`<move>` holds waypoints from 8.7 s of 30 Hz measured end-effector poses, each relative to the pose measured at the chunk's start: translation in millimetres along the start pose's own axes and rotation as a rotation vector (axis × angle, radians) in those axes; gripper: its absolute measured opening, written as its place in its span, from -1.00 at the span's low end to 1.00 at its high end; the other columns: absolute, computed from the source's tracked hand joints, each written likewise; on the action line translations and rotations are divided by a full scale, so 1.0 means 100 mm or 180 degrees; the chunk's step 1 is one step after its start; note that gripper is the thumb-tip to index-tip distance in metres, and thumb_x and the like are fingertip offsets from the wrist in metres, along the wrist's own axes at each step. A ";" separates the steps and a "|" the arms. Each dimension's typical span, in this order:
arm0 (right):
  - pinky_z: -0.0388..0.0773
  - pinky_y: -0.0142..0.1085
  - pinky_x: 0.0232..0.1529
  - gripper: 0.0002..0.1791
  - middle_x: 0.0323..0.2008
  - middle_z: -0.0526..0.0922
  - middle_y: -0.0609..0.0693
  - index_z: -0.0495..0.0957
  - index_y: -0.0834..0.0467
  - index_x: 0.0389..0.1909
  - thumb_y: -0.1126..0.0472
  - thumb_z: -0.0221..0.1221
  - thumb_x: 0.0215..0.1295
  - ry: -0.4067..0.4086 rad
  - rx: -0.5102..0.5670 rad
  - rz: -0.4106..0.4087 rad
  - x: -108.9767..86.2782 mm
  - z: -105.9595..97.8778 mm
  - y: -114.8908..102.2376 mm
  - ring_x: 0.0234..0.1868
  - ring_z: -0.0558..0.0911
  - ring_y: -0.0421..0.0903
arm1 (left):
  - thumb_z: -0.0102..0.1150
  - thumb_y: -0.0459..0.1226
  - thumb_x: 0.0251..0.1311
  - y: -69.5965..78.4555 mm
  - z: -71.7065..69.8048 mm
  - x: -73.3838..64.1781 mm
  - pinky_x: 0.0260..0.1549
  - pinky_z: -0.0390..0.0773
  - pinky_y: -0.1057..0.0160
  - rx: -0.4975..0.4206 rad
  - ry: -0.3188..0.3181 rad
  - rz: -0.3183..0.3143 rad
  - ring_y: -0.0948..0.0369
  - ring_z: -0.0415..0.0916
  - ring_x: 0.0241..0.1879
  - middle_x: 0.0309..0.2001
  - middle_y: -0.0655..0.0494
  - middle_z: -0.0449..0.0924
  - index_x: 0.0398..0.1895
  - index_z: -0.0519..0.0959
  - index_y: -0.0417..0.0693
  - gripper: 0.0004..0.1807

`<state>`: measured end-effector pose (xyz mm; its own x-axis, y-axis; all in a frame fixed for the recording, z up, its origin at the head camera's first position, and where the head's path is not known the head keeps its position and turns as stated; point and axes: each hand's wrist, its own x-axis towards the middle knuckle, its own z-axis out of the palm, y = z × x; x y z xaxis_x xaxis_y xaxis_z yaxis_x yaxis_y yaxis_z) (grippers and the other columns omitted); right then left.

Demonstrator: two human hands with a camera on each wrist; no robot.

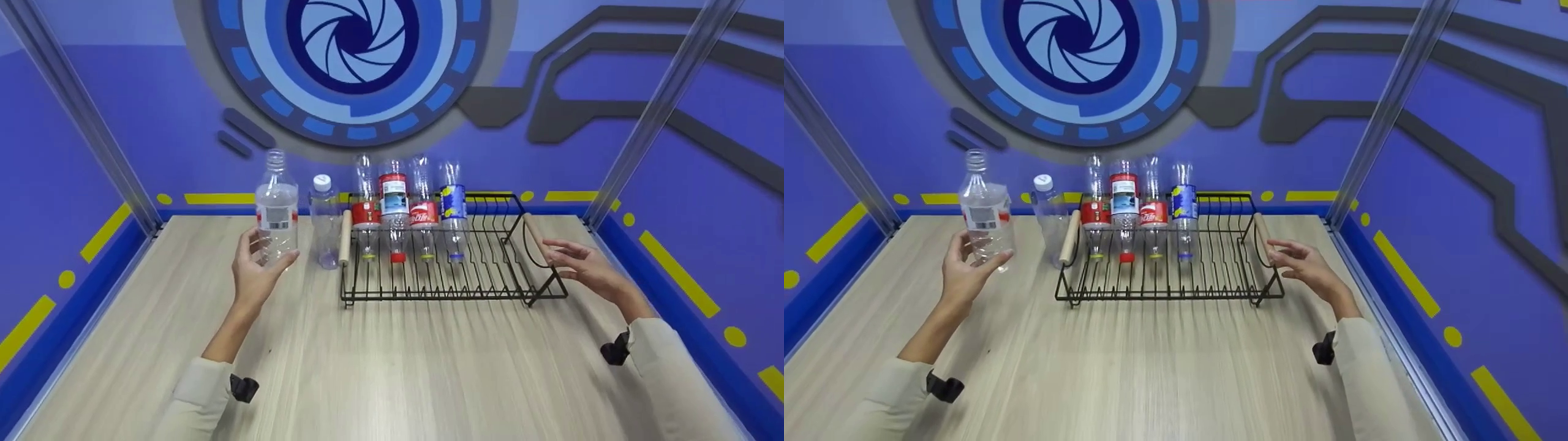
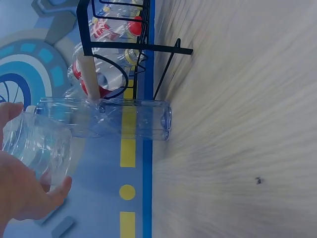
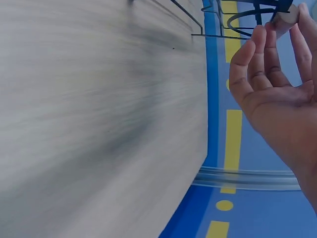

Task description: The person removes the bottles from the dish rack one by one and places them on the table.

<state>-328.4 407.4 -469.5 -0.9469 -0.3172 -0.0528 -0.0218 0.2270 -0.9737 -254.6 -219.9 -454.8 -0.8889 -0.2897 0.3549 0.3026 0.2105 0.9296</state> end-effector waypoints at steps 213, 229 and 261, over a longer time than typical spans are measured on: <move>0.69 -0.04 0.08 0.10 0.40 0.26 0.39 -0.20 0.32 0.60 -0.06 0.28 0.34 0.0000 -0.1109 0.0871 1.01 1.36 -1.26 0.15 0.52 0.18 | 0.01 -0.14 0.55 -0.32 0.52 -0.24 0.04 0.52 -0.07 0.0097 -0.2234 -0.0511 0.01 0.53 0.10 0.25 -0.27 0.48 0.62 0.10 0.25 -0.35; 0.67 -0.26 -0.03 -0.07 0.14 0.49 0.27 0.03 0.15 0.61 0.02 0.30 0.37 0.0063 -0.0839 0.0064 0.58 1.21 -1.07 0.07 0.58 0.12 | 0.02 -0.15 0.55 -0.32 0.55 -0.24 0.10 0.55 -0.15 -0.0006 -0.2292 -0.0510 -0.09 0.51 0.16 0.25 -0.31 0.47 0.63 0.08 0.21 -0.34; 0.66 -0.17 0.05 -0.30 0.23 0.61 0.17 0.42 0.02 0.45 0.09 0.39 0.29 -0.1190 -0.1246 -0.0565 0.15 1.50 -1.06 0.08 0.63 0.02 | 0.01 -0.13 0.55 -0.31 0.52 -0.26 0.06 0.56 -0.10 0.0057 -0.2196 -0.0591 -0.12 0.48 0.20 0.31 -0.29 0.44 0.63 0.08 0.27 -0.34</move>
<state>-291.7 240.5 -400.1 -0.7416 -0.6697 -0.0401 -0.3549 0.4424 -0.8236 -259.1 -170.8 -497.8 -0.9419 0.3334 0.0415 0.1246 0.2321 0.9647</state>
